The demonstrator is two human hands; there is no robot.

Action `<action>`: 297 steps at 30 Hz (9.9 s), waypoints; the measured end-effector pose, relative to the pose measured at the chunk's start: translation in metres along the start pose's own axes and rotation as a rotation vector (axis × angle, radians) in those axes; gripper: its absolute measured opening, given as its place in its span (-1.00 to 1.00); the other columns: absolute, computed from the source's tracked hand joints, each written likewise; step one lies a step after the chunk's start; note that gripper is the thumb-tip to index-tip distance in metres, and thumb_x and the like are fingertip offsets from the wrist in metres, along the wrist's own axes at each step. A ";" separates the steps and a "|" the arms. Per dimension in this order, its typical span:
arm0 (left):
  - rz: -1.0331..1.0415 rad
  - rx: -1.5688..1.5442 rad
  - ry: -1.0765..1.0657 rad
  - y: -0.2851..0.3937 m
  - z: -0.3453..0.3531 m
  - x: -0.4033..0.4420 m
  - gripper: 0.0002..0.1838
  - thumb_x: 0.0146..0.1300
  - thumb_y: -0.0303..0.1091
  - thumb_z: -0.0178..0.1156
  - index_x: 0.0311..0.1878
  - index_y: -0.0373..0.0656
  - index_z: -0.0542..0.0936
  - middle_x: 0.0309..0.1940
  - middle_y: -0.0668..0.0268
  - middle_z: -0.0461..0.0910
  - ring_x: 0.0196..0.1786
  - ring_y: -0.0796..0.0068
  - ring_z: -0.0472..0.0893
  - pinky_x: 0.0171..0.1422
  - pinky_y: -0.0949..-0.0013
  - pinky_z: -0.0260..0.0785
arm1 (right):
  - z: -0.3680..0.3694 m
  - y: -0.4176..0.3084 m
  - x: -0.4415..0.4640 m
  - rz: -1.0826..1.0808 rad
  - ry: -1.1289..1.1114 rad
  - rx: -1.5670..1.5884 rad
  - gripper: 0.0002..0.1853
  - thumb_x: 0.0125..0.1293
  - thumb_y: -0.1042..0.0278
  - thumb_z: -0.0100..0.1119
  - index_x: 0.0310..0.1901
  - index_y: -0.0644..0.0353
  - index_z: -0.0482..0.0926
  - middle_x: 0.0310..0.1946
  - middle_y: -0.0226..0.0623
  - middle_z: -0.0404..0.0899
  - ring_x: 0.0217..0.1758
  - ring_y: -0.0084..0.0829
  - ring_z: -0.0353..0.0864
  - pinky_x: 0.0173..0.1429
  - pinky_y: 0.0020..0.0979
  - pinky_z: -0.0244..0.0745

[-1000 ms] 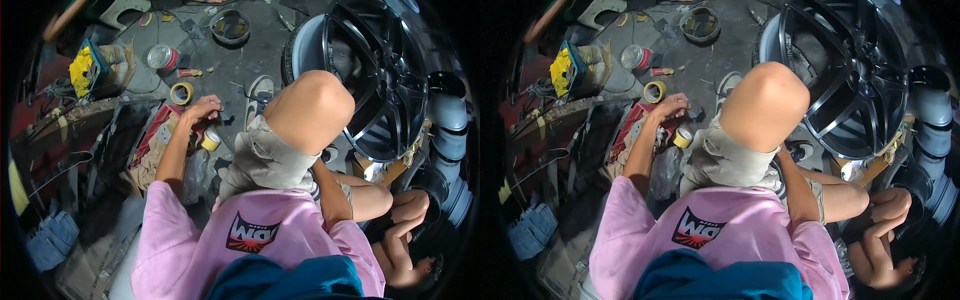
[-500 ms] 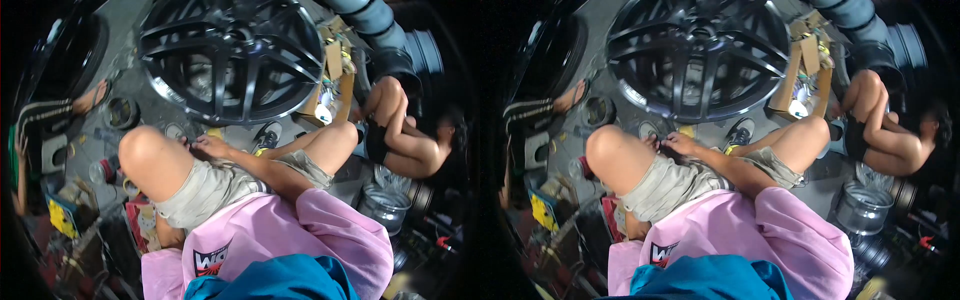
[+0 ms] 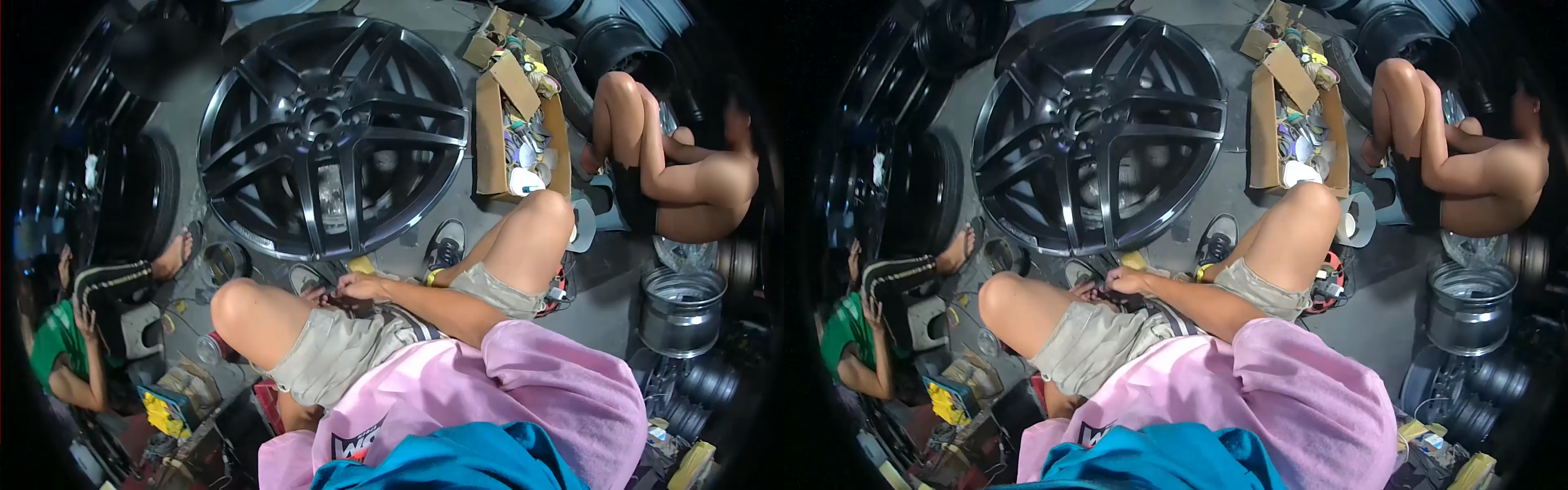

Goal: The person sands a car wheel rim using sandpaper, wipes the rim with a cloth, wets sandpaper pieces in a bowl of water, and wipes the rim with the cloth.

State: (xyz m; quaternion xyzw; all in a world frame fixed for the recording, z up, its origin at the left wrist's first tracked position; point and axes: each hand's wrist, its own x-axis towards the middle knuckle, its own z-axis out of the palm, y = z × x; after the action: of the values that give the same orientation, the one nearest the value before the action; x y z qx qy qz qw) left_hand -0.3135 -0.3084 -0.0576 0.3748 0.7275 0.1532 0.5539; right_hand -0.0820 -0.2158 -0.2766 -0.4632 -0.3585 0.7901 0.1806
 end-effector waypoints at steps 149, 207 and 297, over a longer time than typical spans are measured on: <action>0.054 -1.178 -0.485 -0.136 0.014 0.234 -0.39 0.69 -0.01 0.07 0.41 -0.44 0.48 0.22 -0.15 0.67 0.24 0.03 0.74 0.34 0.09 0.63 | 0.150 -0.175 0.235 -0.645 0.195 -0.715 -0.72 0.47 0.11 0.36 -0.03 0.11 0.87 0.03 -0.16 0.78 0.13 -0.16 0.72 0.16 -0.18 0.56; 0.400 -1.828 -0.126 -0.145 -0.201 0.285 -0.71 0.49 -0.26 0.09 0.11 -0.25 0.42 -0.18 0.20 0.53 -0.25 0.43 0.40 -0.14 0.35 0.33 | 0.198 -0.182 0.315 -0.761 -0.004 -1.709 -0.70 0.39 0.20 0.24 0.05 -0.02 0.83 0.19 -0.43 0.72 0.34 -0.25 0.52 0.30 0.02 0.32; 0.328 -0.236 0.838 -0.156 -0.110 0.202 -0.67 0.21 -0.49 0.51 0.04 -0.11 0.72 0.28 0.09 0.57 0.21 0.20 0.69 0.18 0.27 0.64 | 0.147 -0.173 0.220 -0.196 0.181 -0.249 -0.73 0.62 0.26 0.23 0.22 0.15 0.66 -0.20 -0.47 0.65 -0.36 -0.67 0.56 -0.29 -0.59 0.41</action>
State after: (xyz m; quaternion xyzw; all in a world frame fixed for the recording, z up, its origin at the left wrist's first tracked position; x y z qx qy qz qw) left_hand -0.4949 -0.2470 -0.2592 0.3252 0.7972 0.4589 0.2194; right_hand -0.3282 -0.0216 -0.2361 -0.5140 -0.4793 0.6734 0.2293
